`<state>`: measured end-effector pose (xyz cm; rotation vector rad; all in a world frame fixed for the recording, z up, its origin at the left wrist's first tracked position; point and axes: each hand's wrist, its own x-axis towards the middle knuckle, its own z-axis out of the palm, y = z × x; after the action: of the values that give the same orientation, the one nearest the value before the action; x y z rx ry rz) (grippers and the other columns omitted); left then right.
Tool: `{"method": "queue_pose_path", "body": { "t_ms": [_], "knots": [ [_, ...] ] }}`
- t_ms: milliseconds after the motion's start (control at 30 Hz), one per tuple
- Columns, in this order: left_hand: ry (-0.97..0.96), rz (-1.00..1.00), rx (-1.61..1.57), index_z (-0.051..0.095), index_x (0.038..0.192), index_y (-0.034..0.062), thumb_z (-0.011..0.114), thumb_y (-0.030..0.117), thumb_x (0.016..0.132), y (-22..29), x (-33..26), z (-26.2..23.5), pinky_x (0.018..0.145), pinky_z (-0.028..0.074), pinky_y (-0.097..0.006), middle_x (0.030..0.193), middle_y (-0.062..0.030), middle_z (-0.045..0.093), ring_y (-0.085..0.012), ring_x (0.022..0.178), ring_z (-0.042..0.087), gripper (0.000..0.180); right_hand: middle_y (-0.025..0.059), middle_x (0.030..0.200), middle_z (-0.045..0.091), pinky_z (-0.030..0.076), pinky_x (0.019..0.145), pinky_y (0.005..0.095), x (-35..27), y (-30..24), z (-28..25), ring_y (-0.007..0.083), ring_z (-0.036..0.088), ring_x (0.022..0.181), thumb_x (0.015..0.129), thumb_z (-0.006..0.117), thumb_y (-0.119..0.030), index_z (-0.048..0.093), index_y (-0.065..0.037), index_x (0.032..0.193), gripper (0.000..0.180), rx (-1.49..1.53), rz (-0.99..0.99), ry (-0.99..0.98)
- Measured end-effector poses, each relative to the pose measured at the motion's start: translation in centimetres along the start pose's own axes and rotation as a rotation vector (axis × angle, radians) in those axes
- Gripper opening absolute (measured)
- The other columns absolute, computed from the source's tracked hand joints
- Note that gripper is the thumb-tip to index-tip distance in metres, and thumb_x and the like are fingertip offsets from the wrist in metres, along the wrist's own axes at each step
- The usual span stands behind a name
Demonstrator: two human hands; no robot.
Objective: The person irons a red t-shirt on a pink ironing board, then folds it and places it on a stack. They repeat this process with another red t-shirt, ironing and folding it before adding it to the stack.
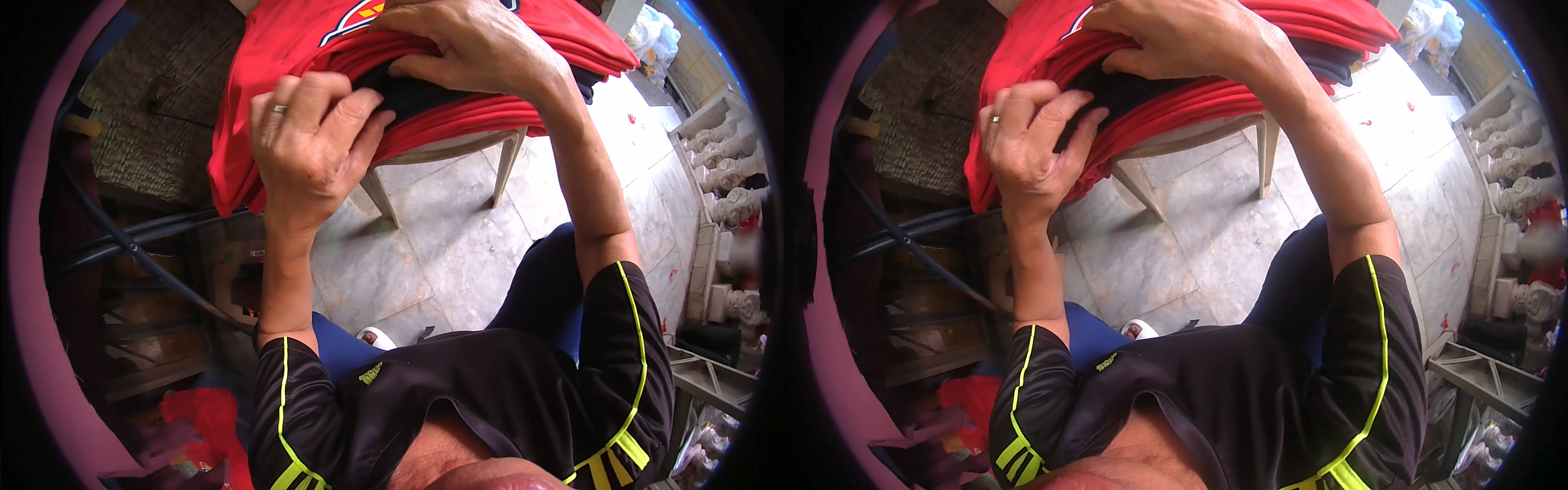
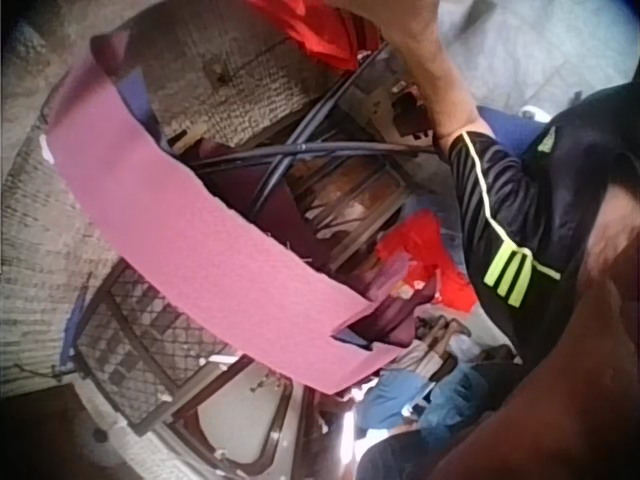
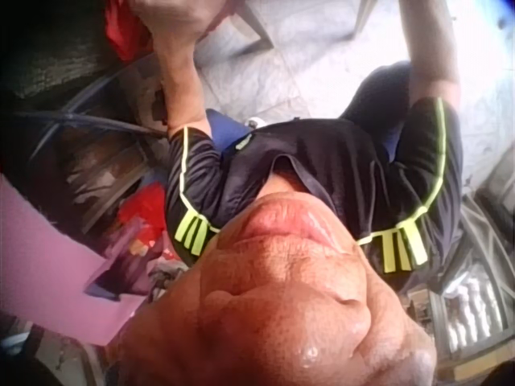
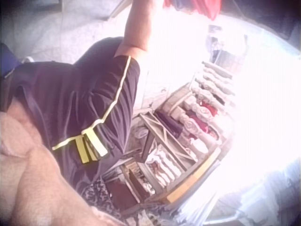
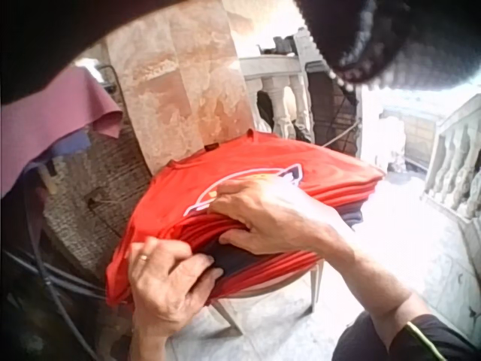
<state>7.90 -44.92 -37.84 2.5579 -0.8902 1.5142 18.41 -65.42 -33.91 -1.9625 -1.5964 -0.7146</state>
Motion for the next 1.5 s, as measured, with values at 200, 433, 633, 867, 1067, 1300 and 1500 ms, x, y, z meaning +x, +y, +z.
{"method": "queue_pose_path", "body": {
  "t_ms": [200,433,633,867,1067,1300,1500],
  "knots": [
    [-0.073,0.026,0.047,0.072,0.088,0.0148,0.081,0.019,0.073,0.0,-0.6,-0.2,0.070,0.038,-0.035,0.083,0.0042,0.060,-0.0171,0.077,0.055,0.018,0.0203,0.102,0.068,0.053,0.088,0.0410,0.3,0.0,0.0,0.0356,0.067,0.098,0.076,0.075,-0.014,0.069,0.005,0.106,0.036,0.032,0.005,-0.014],
    [-0.087,0.028,0.103,0.068,0.086,0.0128,0.076,0.016,0.076,0.0,-0.5,0.3,0.071,0.039,-0.035,0.086,0.0030,0.059,-0.0175,0.078,0.056,0.013,0.0202,0.103,0.069,0.053,0.088,0.0415,0.3,-0.3,-0.1,0.0360,0.067,0.098,0.076,0.075,-0.016,0.069,0.005,0.108,0.039,0.021,0.049,-0.027],
    [0.066,-0.040,0.100,0.065,0.089,0.0108,0.073,0.011,0.081,-1.4,-0.3,1.1,0.066,0.040,-0.036,0.087,-0.0002,0.060,-0.0191,0.079,0.061,0.011,0.0218,0.105,0.068,0.052,0.089,0.0417,-0.4,-0.1,-0.1,0.0367,0.066,0.100,0.078,0.075,-0.018,0.067,0.006,0.112,0.042,-0.049,-0.104,0.045],
    [0.073,-0.057,-0.028,0.067,0.088,0.0126,0.077,0.009,0.079,-2.0,0.0,-0.1,0.064,0.040,-0.034,0.083,0.0007,0.063,-0.0184,0.074,0.062,0.014,0.0210,0.100,0.067,0.052,0.087,0.0421,0.0,-0.1,0.3,0.0368,0.065,0.097,0.080,0.072,-0.014,0.067,0.006,0.107,0.034,-0.005,-0.051,0.001],
    [-0.040,-0.116,-0.012,0.070,0.094,0.0098,0.081,0.012,0.080,-1.3,0.1,-0.8,0.071,0.044,-0.034,0.090,-0.0035,0.069,-0.0216,0.082,0.066,0.018,0.0214,0.104,0.068,0.052,0.088,0.0418,0.1,-0.1,0.1,0.0365,0.066,0.098,0.081,0.072,-0.015,0.067,0.006,0.111,0.037,0.000,-0.036,-0.009],
    [0.008,-0.077,-0.077,0.069,0.090,0.0134,0.084,0.018,0.074,-2.1,-0.1,-0.2,0.065,0.039,-0.035,0.084,0.0012,0.063,-0.0183,0.075,0.060,0.022,0.0239,0.106,0.069,0.052,0.090,0.0409,0.1,0.6,-0.2,0.0368,0.066,0.100,0.088,0.068,-0.016,0.068,0.007,0.110,0.032,0.087,-0.006,-0.037],
    [0.036,-0.179,-0.122,0.072,0.102,0.0078,0.085,0.015,0.074,-2.1,0.4,-1.4,0.083,0.050,-0.038,0.099,-0.0064,0.066,-0.0256,0.086,0.064,0.032,0.0224,0.115,0.068,0.051,0.095,0.0402,0.3,0.3,-0.4,0.0358,0.065,0.109,0.090,0.066,-0.013,0.061,0.005,0.124,0.038,0.125,0.060,-0.039]
  ]
}}
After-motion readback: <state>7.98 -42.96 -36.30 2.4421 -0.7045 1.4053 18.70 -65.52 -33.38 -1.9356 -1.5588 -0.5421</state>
